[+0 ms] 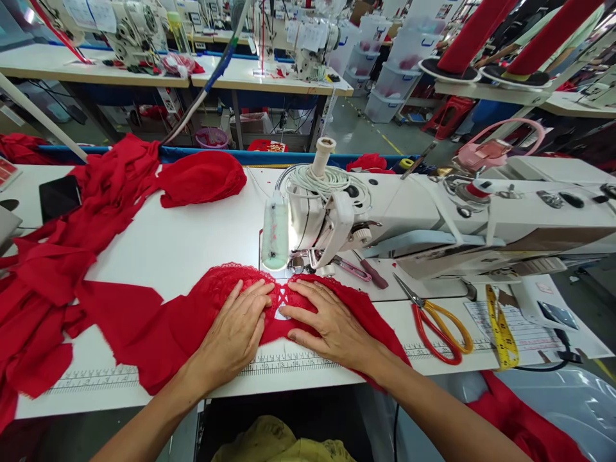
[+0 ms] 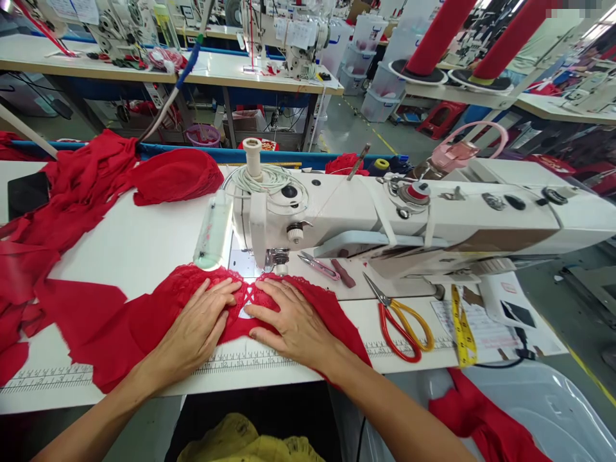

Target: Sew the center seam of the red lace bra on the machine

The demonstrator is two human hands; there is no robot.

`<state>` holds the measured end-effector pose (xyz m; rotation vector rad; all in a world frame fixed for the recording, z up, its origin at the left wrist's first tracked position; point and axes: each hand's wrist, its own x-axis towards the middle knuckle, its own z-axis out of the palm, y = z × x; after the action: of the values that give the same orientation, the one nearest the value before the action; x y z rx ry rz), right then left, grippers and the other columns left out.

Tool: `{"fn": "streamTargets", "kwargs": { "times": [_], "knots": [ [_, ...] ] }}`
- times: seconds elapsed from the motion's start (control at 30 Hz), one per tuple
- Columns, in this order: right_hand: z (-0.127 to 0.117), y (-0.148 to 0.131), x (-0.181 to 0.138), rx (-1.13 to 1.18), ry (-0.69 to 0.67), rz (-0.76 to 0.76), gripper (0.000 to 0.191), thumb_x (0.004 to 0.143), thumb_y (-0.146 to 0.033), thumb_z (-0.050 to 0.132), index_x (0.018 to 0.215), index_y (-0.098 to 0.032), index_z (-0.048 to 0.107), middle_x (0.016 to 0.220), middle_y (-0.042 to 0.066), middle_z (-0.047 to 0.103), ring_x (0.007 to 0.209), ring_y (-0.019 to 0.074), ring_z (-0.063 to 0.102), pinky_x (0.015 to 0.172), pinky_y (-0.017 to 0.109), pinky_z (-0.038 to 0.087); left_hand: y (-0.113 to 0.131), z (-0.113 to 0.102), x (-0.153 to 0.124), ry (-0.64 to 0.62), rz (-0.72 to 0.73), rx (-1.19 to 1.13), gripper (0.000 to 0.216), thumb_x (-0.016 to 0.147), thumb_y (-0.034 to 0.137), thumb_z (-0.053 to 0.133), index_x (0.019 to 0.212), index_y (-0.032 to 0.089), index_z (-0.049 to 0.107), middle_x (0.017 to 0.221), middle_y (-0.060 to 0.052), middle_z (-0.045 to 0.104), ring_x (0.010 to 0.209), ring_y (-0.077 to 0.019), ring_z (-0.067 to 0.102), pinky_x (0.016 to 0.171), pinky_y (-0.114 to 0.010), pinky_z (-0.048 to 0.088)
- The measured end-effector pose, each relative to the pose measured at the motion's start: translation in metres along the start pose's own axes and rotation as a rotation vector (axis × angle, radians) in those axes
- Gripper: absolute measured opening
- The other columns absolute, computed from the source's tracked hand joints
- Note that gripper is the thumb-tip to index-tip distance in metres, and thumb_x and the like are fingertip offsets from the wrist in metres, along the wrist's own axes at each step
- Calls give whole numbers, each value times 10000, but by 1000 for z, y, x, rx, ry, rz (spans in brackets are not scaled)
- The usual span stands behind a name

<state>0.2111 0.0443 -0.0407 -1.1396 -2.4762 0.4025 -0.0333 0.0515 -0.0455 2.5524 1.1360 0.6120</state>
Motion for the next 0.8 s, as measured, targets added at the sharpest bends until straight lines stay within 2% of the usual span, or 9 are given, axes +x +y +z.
{"fn": "streamTargets", "kwargs": {
  "times": [0.37, 0.53, 0.8],
  "knots": [
    [2, 2, -1, 1, -5, -4, 382, 976, -402, 618, 1343, -296, 624, 1543, 122, 446, 1411, 314, 439, 1151, 575, 398, -1, -1, -2, -7, 21, 15, 309, 967, 40, 329, 1205, 176, 473, 1448, -130, 547, 1443, -209, 404, 1242, -552, 269],
    [1, 1, 0, -7, -15, -3, 397, 985, -400, 602, 1370, -306, 606, 1542, 119, 447, 1416, 308, 434, 1149, 570, 405, -2, 0, -3, -22, 26, 10, 388, 954, 34, 335, 1276, 191, 485, 1470, -108, 527, 1452, -217, 390, 1237, -565, 272],
    [1, 0, 0, -20, -17, 9, 441, 977, -383, 614, 1412, -328, 569, 1556, 98, 434, 1425, 303, 421, 1161, 557, 398, -4, -1, -4, 37, 23, -43, 460, 931, 21, 350, 1277, 230, 570, 1480, -89, 501, 1421, -219, 429, 1237, -548, 286]
  ]
}}
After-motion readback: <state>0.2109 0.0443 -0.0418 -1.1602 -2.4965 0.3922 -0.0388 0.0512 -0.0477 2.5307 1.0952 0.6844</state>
